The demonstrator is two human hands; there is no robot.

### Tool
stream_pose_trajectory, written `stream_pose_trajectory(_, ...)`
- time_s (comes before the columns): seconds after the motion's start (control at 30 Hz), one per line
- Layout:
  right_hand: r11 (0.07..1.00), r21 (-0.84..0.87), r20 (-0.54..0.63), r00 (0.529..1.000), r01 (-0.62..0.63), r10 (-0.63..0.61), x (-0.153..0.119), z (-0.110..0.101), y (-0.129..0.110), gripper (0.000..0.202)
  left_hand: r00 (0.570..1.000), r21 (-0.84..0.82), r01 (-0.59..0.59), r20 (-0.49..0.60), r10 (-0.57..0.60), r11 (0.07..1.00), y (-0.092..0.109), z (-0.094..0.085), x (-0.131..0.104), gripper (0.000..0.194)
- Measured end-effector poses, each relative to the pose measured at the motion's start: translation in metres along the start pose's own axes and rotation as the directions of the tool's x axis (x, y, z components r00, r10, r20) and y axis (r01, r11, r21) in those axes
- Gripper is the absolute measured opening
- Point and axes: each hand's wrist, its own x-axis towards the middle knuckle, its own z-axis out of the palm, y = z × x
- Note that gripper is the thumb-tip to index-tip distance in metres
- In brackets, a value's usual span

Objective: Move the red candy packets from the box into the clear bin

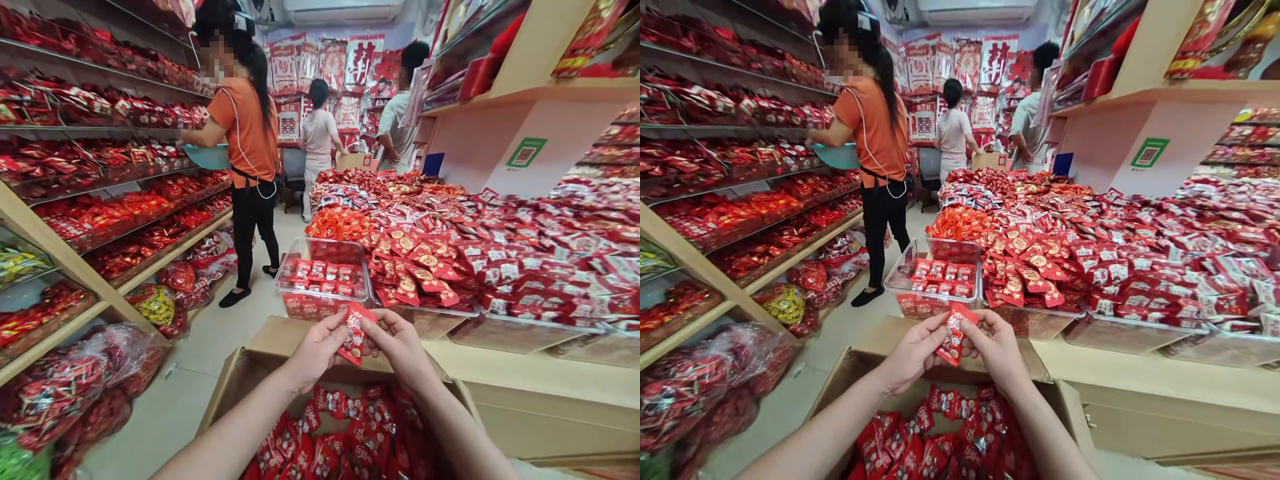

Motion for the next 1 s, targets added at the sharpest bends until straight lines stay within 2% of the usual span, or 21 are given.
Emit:
stream_pose_trajectory(0.13, 0.998, -0.041, 0.008, 0.999, 0.041, -0.04, -0.004, 0.0, 0.006, 0.027, 0.999, 0.095, -0.04, -0.007, 0.041, 0.995, -0.001, -0.002, -0.002, 0.038)
stream_pose_trajectory(0.27, 0.998, -0.02, 0.02, 0.998, 0.06, -0.06, -0.012, 0.006, 0.014, 0.037, 0.983, 0.116, -0.127, -0.114, 0.14, 0.985, -0.007, -0.001, -0.003, 0.034)
stream_pose_trajectory(0.33, 0.996, -0.056, 0.035, 0.997, 0.067, -0.065, -0.016, 0.01, 0.021, 0.04, 0.979, 0.148, -0.107, -0.158, 0.13, 0.983, -0.012, -0.001, -0.003, 0.032)
stream_pose_trajectory(0.4, 0.988, -0.128, 0.015, 0.996, 0.088, -0.087, -0.018, 0.011, 0.028, 0.036, 0.981, 0.202, -0.062, -0.166, 0.097, 0.977, -0.016, -0.003, -0.003, 0.032)
stream_pose_trajectory(0.53, 0.979, -0.183, 0.009, 0.996, 0.094, -0.094, -0.023, 0.011, 0.037, 0.027, 0.993, 0.283, -0.033, -0.102, 0.065, 0.959, -0.017, -0.006, -0.004, 0.034)
stream_pose_trajectory(0.63, 0.969, -0.232, 0.028, 0.996, 0.09, -0.086, -0.025, 0.01, 0.032, 0.027, 0.994, 0.354, -0.019, -0.095, 0.056, 0.935, -0.008, -0.011, -0.007, 0.039)
stream_pose_trajectory(0.7, 0.94, -0.312, 0.01, 0.99, 0.14, -0.144, -0.021, 0.009, 0.02, 0.026, 0.991, 0.422, -0.015, -0.116, 0.071, 0.907, -0.001, -0.017, -0.007, 0.039)
stream_pose_trajectory(0.77, 0.881, -0.418, -0.015, 0.968, 0.22, -0.249, -0.006, 0.008, -0.001, 0.024, 0.982, 0.519, -0.027, -0.147, 0.121, 0.854, 0.004, -0.026, -0.005, 0.036)
stream_pose_trajectory(0.83, 0.792, -0.548, -0.014, 0.944, 0.269, -0.33, 0.021, 0.011, -0.024, 0.022, 0.97, 0.606, -0.01, -0.186, 0.154, 0.796, 0.005, -0.035, -0.002, 0.032)
stream_pose_trajectory(0.9, 0.665, -0.714, 0.015, 0.954, 0.219, -0.299, 0.059, 0.017, -0.043, 0.019, 0.964, 0.653, 0.033, -0.221, 0.149, 0.757, 0.002, -0.044, 0.002, 0.027)
stream_pose_trajectory(1.0, 0.406, -0.912, 0.008, 0.992, 0.057, -0.123, 0.117, 0.031, -0.05, 0.014, 0.964, 0.751, 0.033, -0.198, 0.177, 0.66, -0.005, -0.05, 0.004, 0.023)
